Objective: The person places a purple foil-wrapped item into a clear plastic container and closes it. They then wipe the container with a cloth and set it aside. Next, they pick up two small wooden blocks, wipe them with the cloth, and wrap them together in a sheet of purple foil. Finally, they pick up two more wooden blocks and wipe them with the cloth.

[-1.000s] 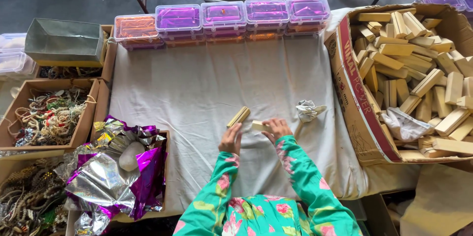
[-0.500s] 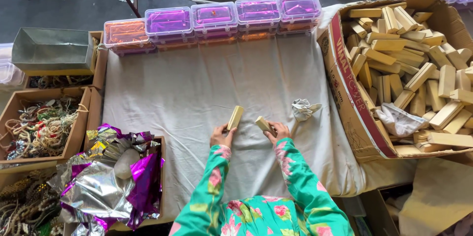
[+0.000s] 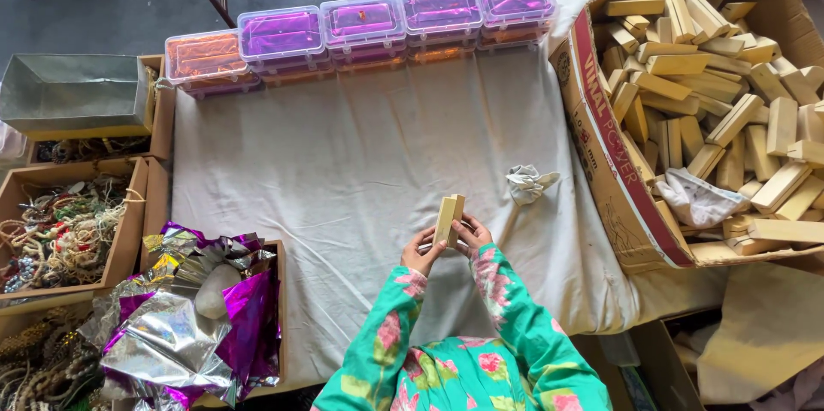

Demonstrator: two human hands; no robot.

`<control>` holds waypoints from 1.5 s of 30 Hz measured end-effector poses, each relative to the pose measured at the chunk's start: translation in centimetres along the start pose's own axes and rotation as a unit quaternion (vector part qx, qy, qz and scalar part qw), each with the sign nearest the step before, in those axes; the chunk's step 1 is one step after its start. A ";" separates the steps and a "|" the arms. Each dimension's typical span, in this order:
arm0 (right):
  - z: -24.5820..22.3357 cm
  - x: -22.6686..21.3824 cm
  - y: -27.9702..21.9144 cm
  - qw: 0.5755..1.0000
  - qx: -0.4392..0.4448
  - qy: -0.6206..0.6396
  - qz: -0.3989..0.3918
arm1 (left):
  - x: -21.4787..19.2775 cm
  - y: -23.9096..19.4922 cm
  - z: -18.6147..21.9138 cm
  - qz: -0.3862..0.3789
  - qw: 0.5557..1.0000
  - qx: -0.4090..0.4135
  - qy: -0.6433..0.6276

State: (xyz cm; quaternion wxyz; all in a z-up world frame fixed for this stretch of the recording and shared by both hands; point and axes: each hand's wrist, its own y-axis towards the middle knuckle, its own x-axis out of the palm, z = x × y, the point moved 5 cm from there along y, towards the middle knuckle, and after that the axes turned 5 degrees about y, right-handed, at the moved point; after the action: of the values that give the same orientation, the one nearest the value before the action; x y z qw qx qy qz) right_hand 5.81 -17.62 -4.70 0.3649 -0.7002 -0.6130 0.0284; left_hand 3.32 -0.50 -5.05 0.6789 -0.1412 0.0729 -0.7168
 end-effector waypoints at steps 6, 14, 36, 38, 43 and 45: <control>1.6 -0.5 0.7 0.996 -0.051 0.029 -0.071 | 0.6 -1.7 3.8 0.025 0.999 -0.037 -0.001; 1.3 -1.2 1.7 0.993 -0.066 0.042 -0.092 | 0.3 -0.8 5.2 0.018 0.998 0.020 0.053; -8.5 4.5 -0.5 0.629 -0.397 -0.656 -0.127 | -2.0 1.5 6.8 0.078 0.848 0.244 0.463; -9.2 5.1 -0.9 0.613 -0.409 -0.664 -0.128 | -2.2 2.2 6.3 0.076 0.846 0.260 0.459; -10.8 6.8 -3.1 0.583 -0.435 -0.674 -0.130 | -2.5 2.3 7.1 0.075 0.821 0.290 0.486; -11.7 7.7 -4.5 0.595 -0.468 -0.646 -0.094 | -2.6 0.1 10.7 0.151 0.801 0.377 0.439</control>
State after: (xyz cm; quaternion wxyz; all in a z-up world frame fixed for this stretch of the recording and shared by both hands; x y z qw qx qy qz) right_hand 9.69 -16.51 9.46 -0.5046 -0.5115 -0.6796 0.1482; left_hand 6.73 2.97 4.78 0.6735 0.4690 0.1073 -0.5612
